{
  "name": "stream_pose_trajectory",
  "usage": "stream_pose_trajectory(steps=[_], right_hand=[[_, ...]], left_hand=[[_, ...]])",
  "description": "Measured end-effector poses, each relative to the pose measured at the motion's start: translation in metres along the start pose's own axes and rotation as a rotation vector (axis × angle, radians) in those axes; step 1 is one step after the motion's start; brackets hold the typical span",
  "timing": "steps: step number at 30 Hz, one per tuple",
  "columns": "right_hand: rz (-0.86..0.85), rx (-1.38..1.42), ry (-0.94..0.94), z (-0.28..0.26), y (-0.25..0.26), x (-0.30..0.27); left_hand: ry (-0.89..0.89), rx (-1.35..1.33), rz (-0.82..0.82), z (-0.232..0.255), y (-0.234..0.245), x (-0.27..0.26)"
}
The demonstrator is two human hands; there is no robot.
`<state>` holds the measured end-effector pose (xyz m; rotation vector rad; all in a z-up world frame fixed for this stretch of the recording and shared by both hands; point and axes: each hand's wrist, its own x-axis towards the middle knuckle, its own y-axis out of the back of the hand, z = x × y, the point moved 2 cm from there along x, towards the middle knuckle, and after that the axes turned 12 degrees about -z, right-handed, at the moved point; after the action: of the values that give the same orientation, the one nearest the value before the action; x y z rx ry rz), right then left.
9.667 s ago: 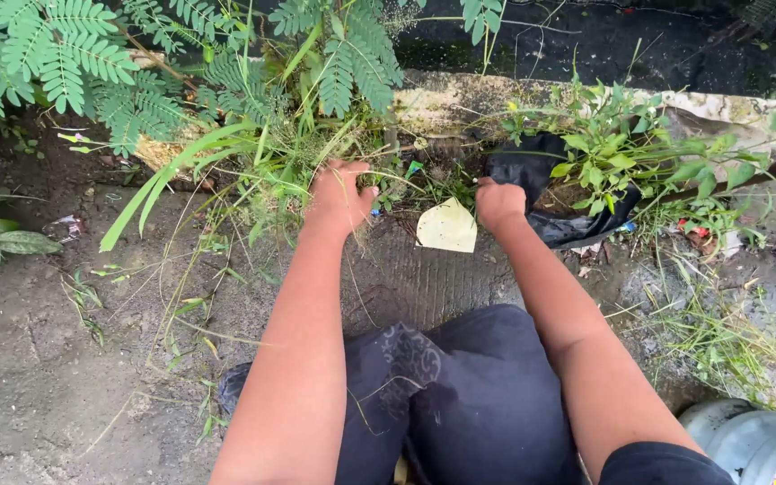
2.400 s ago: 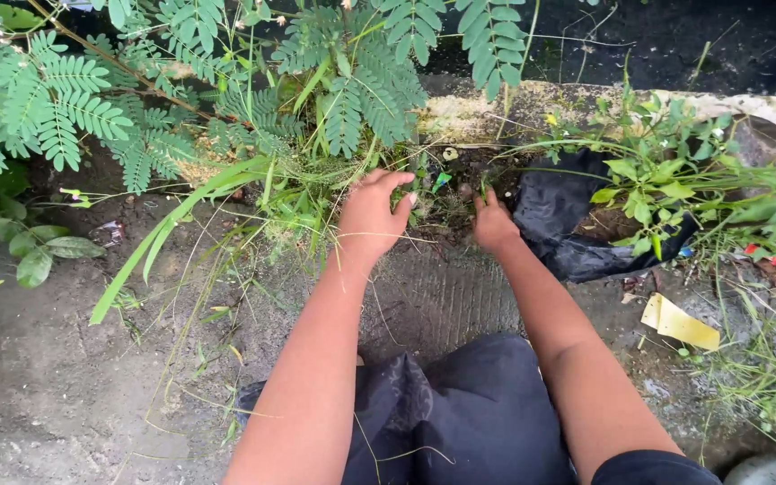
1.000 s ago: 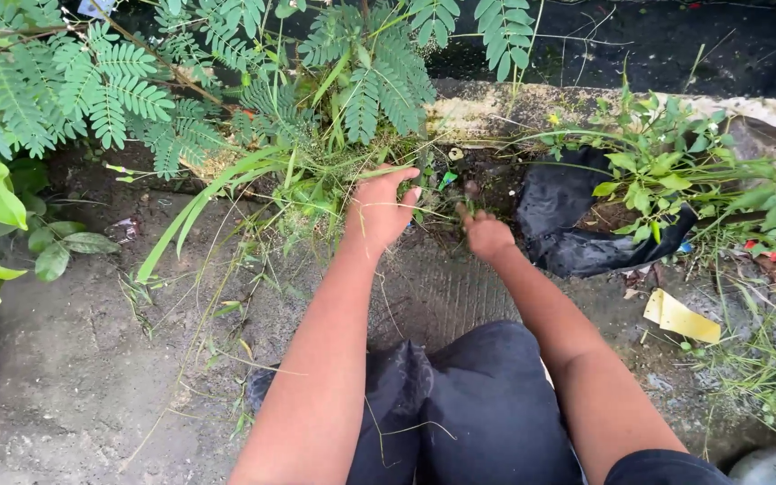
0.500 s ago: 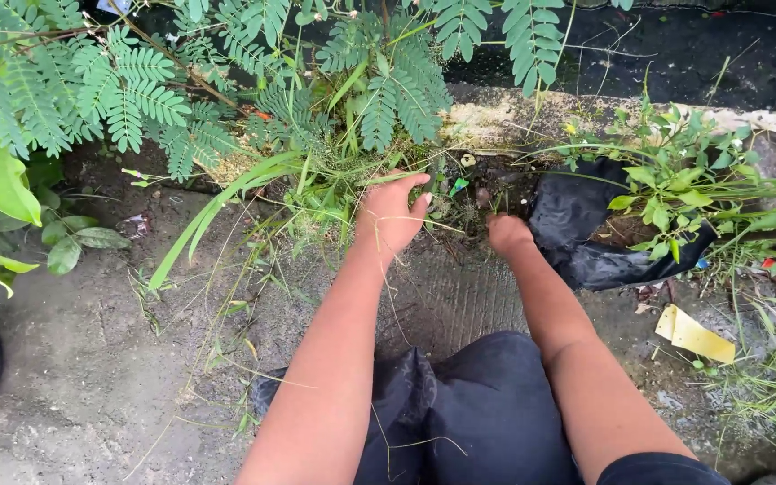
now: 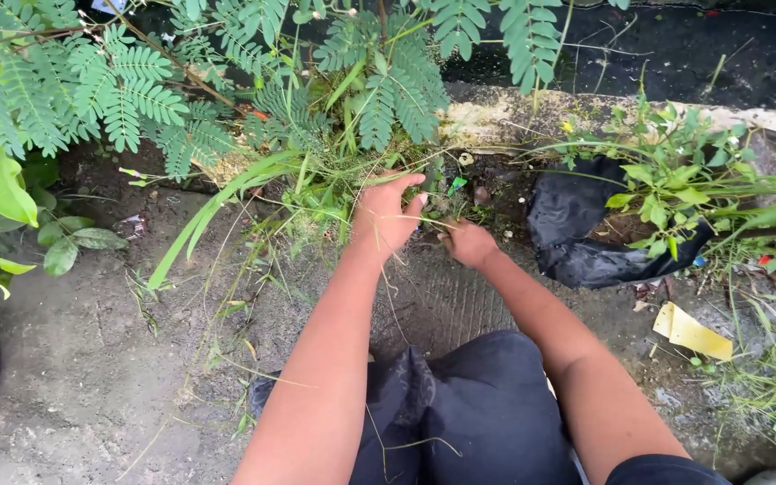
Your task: The person is manually pulling weeds and grass from the soil around plants in a garden area.
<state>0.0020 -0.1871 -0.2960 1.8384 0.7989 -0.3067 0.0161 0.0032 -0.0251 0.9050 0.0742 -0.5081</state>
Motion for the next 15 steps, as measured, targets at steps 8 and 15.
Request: stream_pose_trajectory(steps=[8,15], right_hand=[[-0.008,-0.152,-0.073,-0.017,0.002,0.079],[0.059,-0.046,-0.051,0.004,-0.014,0.089]], left_hand=[[-0.056,0.065,0.011,-0.013,-0.007,-0.001],[0.069,-0.044,-0.057,0.000,0.013,-0.001]])
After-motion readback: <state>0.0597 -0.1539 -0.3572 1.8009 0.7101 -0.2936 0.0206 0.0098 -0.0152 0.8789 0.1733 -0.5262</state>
